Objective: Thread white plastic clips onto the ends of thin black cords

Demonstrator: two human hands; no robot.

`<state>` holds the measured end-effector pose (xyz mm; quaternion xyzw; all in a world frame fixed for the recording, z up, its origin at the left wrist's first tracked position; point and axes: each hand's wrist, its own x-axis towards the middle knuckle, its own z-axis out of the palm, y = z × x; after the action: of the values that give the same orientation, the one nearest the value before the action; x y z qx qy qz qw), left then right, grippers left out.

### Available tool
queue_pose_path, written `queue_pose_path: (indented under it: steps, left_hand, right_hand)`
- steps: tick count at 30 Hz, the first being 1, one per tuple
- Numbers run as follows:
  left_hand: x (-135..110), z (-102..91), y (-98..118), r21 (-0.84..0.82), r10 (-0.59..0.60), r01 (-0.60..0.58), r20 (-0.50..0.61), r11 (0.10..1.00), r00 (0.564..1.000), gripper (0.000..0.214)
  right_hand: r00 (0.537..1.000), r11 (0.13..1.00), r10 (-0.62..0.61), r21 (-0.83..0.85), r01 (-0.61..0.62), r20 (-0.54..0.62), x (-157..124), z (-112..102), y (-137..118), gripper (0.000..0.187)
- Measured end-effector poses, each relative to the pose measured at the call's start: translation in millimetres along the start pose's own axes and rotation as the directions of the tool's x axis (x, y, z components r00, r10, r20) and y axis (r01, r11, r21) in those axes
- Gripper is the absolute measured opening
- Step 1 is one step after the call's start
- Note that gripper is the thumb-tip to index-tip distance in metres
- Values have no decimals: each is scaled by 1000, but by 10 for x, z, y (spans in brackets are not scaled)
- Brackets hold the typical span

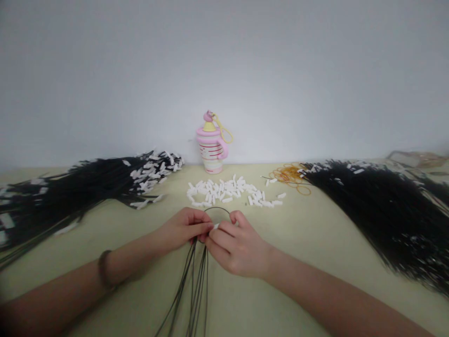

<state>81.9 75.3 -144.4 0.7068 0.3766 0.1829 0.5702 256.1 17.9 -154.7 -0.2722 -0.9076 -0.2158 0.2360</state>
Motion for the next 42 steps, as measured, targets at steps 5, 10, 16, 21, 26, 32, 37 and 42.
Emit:
queue_pose_path:
  steps: [5,10,16,21,26,32,37,42]
  left_hand:
    - [-15,10,16,2,-12,12,-10,1000,1000,24]
    - [-2,12,5,8,-21,21,-24,1000,1000,26]
    - [-5,6,-2,7,-9,9,-40,1000,999,26]
    - [-8,0,-16,11,1,0,-27,1000,1000,26]
    - [10,-6,9,10,-38,38,-45,999,998,26]
    - [-1,-15,1,-6,-52,52,-40,999,998,27]
    - [3,-23,-35,-7,-49,48,-38,999,998,26]
    - [-1,-12,-14,-17,-65,64,-70,998,995,26]
  right_hand:
    - [1000,1000,7,-4,-7,-29,-18,35,27,13]
    - [995,993,13,117,-1,-98,-38,80,59,9]
    - [995,979,-83,182,91,-52,-28,48,-12,9]
    - [998,962,-13,273,30,-65,-38,49,-29,7]
    - [987,951,-49,294,93,-155,-33,-29,19,8]
    - [751,662,623,660,-354,-222,85,-299,212,16]
    - [240,277,943,943,-184,-231,136,-681,673,14]
    - [120,212,972,972,-98,-200,76,-867,946,12]
